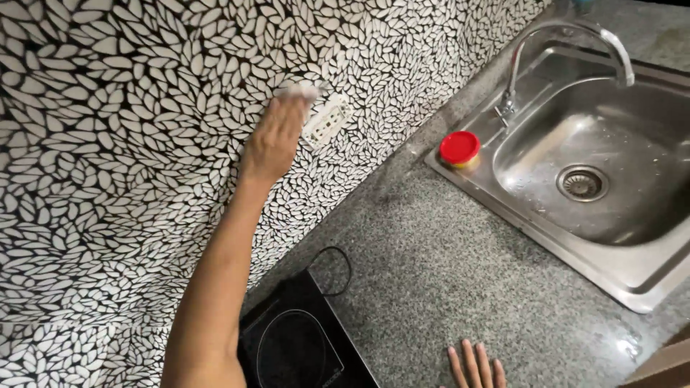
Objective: The person wipes a patterned wall above a kitchen counter using a white cloth. They then move to a different area and wipe a white cabinet door with the same cloth.
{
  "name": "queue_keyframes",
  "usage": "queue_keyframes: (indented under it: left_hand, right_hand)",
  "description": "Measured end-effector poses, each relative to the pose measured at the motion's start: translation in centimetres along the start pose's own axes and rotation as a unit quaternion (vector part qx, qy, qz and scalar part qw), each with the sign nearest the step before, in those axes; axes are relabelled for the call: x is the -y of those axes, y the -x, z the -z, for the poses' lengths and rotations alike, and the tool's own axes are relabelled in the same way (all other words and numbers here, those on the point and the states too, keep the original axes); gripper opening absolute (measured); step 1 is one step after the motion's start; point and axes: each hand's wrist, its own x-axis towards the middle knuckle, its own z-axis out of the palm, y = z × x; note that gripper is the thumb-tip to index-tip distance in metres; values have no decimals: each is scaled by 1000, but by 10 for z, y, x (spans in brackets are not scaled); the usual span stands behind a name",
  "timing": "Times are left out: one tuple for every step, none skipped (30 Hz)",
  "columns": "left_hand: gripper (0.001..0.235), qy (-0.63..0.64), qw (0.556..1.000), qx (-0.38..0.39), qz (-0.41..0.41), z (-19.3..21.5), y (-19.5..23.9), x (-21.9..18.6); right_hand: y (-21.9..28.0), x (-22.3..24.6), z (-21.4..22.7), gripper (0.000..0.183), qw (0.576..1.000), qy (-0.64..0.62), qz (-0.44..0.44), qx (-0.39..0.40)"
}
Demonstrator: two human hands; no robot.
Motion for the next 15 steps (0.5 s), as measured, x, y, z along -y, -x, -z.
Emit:
queue_keyframes:
  left_hand:
    - [65,1,1000,-1,0,-8,6,5]
    - [69,-161,986,10,-39,-13,8,14]
    - [74,-319,945,18,-76,-18,11,23]
    - [74,-322,944,17,-73,19,1,26]
    - [68,-91,992,-58,-64,56,-9,29]
    - [66,145,979,-133,-58,92,-21,33]
    - [66,142,979,-136,-60,111,-24,51]
    - [52,86,983,-164,-21,129,-26,67]
    - [39,29,981,-192,18,147,-28,82]
    - [39,31,981,-189,18,151,-21,95]
    - [61,-25,989,-133,55,156,-13,107]
    - [90,-82,989,-78,91,161,-7,121]
    - [90,-82,990,-77,91,148,-8,125]
    - [91,-123,982,-74,126,137,-8,130]
    - [92,-165,970,-70,162,125,-8,134]
  right_hand:
    - [6,-4,-1,76,1000,1,0,0]
    - [8,-4,-7,59,1000,23,8,-9]
    - [10,-5,-12,47,999,44,16,-18]
    - [17,-5,-19,47,999,44,17,-22]
    - [23,-4,-26,49,999,35,11,-24]
    - [28,-1,-34,53,999,28,2,-26]
    - [25,-3,-42,53,999,29,0,-30]
    - [27,-2,-43,54,998,24,-8,-51]
    - [29,-1,-45,56,997,20,-15,-71]
    - [29,-1,-37,56,997,18,-15,-69]
    - [30,-1,-30,53,999,25,-10,-27]
    - [28,-1,-24,51,999,32,-6,13]
    - [26,-1,-21,51,999,31,-6,14]
    - [23,0,-20,49,1000,29,-10,7]
    - [20,1,-19,48,1000,26,-14,-1]
